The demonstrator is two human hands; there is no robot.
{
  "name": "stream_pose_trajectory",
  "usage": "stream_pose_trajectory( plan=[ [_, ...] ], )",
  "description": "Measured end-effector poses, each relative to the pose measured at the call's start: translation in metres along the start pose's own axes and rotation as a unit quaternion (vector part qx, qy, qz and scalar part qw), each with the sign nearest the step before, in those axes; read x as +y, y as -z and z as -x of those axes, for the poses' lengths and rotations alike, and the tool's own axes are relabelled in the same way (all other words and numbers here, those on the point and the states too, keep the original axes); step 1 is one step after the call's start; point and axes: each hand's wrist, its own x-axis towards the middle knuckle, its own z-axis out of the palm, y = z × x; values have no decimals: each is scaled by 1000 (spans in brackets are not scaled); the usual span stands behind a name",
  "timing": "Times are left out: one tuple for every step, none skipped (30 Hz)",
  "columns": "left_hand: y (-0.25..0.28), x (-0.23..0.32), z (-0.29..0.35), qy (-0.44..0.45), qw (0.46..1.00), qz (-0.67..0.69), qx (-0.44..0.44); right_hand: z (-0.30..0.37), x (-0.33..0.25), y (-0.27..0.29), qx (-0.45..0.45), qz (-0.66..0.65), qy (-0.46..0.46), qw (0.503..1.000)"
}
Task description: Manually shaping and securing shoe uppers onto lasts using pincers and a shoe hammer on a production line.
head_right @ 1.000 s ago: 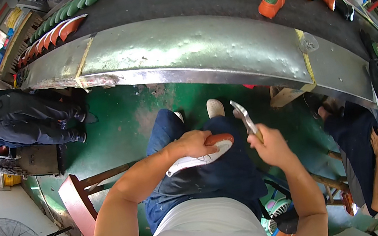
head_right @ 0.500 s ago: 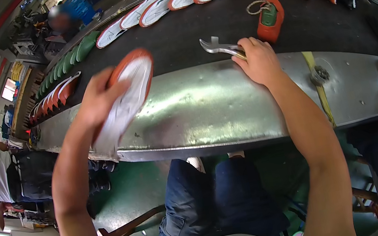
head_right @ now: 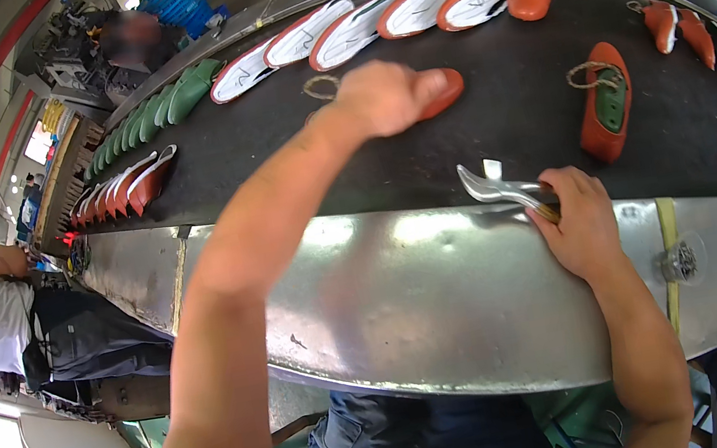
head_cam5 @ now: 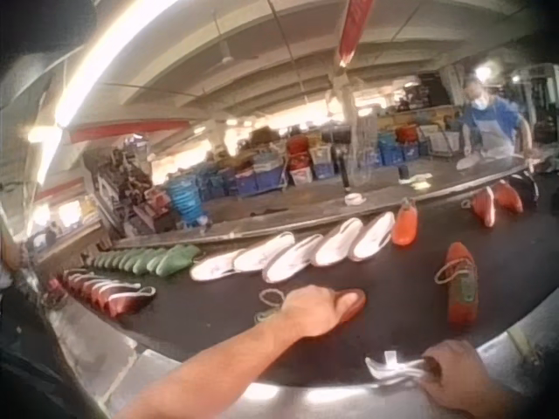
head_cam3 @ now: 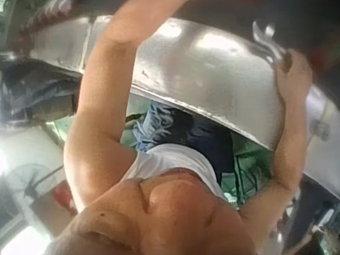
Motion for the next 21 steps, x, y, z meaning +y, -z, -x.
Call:
stream_pose_trajectory(
  plan=[
    [14,-21,-8,17,984,175,-32,-2,2,1,1,4,-6,1000],
    [7,-57,-18,69,974,201,73,-3,2,-1,6,3,2,1000],
    [-11,-98,-29,119,951,224,176,-3,1,-4,3,2,6,1000],
    [-25,-140,-36,178,928,238,224,-4,0,-4,3,6,0,1000],
    [-42,-180,-37,228,908,220,274,-5,-2,-5,4,11,-7,1000],
    [-62,-229,-37,266,905,189,273,-5,-4,-6,3,11,-3,1000],
    [-75,-272,-33,278,917,172,228,-5,-5,-8,-1,16,-10,1000],
    [-100,-321,-34,322,907,124,242,-7,-8,-7,-2,20,-10,1000],
    [-115,-343,-34,341,908,83,227,-6,-5,-8,-5,26,-11,1000],
    [-128,-388,-33,368,906,28,210,-7,-7,-7,-12,17,-17,1000],
    [-134,-399,-36,384,900,49,200,-5,-6,-6,-22,16,-32,999],
    [-143,-407,-42,385,897,65,208,-3,-5,-7,-25,22,-35,999],
    [-144,-403,-49,382,894,84,216,0,-4,-5,-20,34,-45,998],
    [-146,-413,-53,383,894,86,215,1,-4,-7,-16,37,-49,998],
    [-147,-421,-57,386,895,91,203,1,-5,-8,-17,38,-49,998],
    [-150,-434,-58,392,895,92,191,0,-5,-9,-18,33,-51,998],
    [-150,-447,-62,395,894,90,191,-1,-4,-12,-19,27,-53,998],
    [-146,-461,-68,389,896,141,164,-1,-4,-17,-14,15,-56,998],
    [-151,-466,-75,377,896,195,132,-4,-4,-18,-16,16,-58,998],
    [-150,-448,-83,388,888,201,141,-5,-6,-15,-19,30,-56,998],
    [-144,-431,-91,392,888,200,133,-5,-8,-14,-21,43,-53,997]
  ],
)
